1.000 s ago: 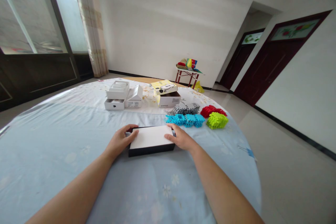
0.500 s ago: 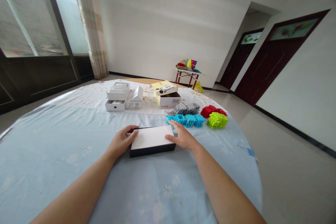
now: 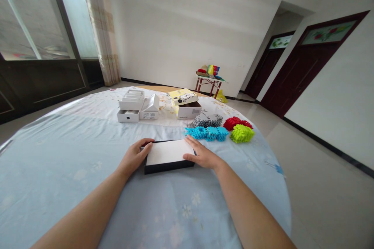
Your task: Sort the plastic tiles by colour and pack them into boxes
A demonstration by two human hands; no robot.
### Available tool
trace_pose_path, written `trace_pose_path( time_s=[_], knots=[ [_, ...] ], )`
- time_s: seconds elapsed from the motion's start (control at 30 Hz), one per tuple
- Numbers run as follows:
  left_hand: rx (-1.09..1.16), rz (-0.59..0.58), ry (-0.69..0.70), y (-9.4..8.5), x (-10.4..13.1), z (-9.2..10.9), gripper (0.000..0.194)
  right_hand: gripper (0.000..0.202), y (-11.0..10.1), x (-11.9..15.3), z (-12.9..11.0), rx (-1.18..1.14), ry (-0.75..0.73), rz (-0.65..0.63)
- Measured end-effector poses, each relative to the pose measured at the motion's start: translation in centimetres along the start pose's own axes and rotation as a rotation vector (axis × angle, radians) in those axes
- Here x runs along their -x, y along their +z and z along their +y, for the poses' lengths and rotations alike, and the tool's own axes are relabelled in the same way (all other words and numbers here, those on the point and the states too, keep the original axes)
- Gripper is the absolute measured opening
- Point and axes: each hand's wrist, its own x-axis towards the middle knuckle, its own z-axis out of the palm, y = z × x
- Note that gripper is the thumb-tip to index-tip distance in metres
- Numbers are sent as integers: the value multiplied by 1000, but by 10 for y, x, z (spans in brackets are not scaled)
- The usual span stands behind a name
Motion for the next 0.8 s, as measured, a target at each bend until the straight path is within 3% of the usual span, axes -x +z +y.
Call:
trace_pose_path(
  time_s=[0.3,0.53,0.8],
  knots=[
    [10,24,-7,0,2,0,48,95,-9,4,2,-158,10,149],
    [22,142,3,-3,0,0,48,117,-12,5,12,-197,34,23],
    [30,184,18,-5,-3,-3,47,122,-9,-5,1,-67,-3,-73]
  ],
)
